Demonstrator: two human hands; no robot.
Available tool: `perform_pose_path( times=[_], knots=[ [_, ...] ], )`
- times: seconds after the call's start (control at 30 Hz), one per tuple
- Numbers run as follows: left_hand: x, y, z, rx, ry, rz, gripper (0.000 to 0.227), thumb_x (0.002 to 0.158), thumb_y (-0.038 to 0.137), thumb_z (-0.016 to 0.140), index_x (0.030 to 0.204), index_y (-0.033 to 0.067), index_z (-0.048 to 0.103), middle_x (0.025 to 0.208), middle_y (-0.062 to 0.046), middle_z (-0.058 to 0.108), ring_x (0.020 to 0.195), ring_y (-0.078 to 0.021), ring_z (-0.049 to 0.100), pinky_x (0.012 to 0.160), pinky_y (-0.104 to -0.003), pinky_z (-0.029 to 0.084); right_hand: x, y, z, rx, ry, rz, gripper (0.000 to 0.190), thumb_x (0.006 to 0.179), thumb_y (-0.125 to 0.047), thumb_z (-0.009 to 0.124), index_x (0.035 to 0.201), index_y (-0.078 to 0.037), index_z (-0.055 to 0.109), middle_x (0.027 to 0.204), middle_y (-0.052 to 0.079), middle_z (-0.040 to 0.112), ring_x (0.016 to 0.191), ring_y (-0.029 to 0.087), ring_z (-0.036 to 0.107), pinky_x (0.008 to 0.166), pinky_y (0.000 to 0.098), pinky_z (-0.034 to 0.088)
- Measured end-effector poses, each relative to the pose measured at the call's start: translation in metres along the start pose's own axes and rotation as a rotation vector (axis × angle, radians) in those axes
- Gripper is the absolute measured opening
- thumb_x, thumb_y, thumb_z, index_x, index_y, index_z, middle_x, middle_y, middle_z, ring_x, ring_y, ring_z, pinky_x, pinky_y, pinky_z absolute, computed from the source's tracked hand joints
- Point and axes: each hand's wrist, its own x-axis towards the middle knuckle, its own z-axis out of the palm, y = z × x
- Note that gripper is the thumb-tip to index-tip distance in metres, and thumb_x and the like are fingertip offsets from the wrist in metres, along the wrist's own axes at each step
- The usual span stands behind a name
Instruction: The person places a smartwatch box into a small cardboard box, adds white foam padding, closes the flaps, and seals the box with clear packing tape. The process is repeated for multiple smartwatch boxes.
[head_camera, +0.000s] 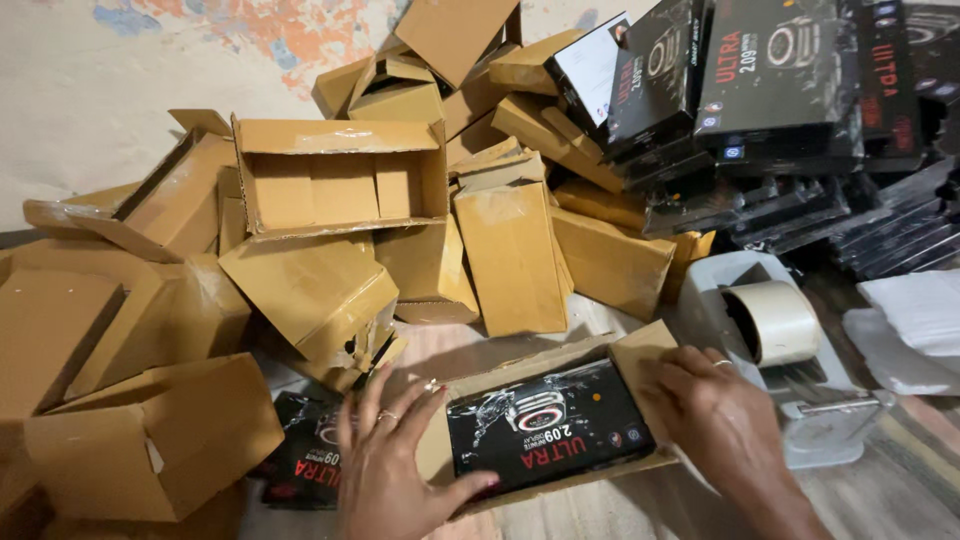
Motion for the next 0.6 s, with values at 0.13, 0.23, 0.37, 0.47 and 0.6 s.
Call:
perform_pose_path(
  times=[0.13,0.23,0.37,0.47,0.6],
  knots=[
    [-0.007,0.011,0.01,0.006,0.369,0.246,0.047,0.072,0.044,0.088,0.1,0.0079,0.078,0.095,-0.006,0.075,0.106,-0.0261,0.064,0.094,-0.05,0.043,0.002,-0.006,0.003,-0.058,0.061,-0.126,0.038,0.078,-0.027,0.077,0.11,-0.009,0.076,0.106,0.012,0.071,0.094,0.034,0.068,0.074,0.0428,0.057],
    [-0.01,0.013,0.013,-0.024,0.397,0.288,0.036,0.071,0.038,0.088,0.09,0.0086,0.08,0.084,-0.005,0.074,0.091,-0.0244,0.067,0.083,-0.044,0.046,-0.005,-0.005,-0.005,0.136,0.081,-0.049,0.028,0.08,-0.021,0.076,0.105,-0.008,0.077,0.11,0.009,0.074,0.09,0.031,0.072,0.074,0.0402,0.059],
    [-0.004,0.013,0.015,-0.194,0.122,0.094,0.033,0.072,0.04,0.091,0.088,0.0115,0.083,0.077,-0.002,0.078,0.074,-0.0171,0.071,0.073,-0.037,0.05,-0.031,0.018,-0.034,0.61,0.357,0.13,0.023,0.089,-0.015,0.073,0.11,-0.01,0.077,0.107,0.004,0.077,0.09,0.018,0.075,0.061,0.0311,0.066],
    [-0.005,0.015,0.013,-0.193,0.015,-0.032,0.054,0.064,0.043,0.092,0.106,0.0107,0.081,0.098,-0.006,0.081,0.067,-0.0202,0.072,0.072,-0.036,0.054,-0.052,0.071,-0.071,0.237,0.55,0.239,0.025,0.096,-0.015,0.074,0.121,-0.012,0.074,0.117,0.009,0.074,0.094,0.017,0.071,0.068,0.034,0.06],
    [-0.003,0.017,0.01,-0.234,0.207,0.207,0.065,0.058,0.043,0.094,0.106,0.0016,0.077,0.124,-0.016,0.07,0.107,-0.0318,0.07,0.091,-0.042,0.054,-0.064,0.168,-0.098,-0.507,0.346,0.385,0.077,0.068,-0.037,0.087,0.139,-0.017,0.067,0.152,0.023,0.053,0.138,0.045,0.044,0.111,0.0566,0.041]
  ],
)
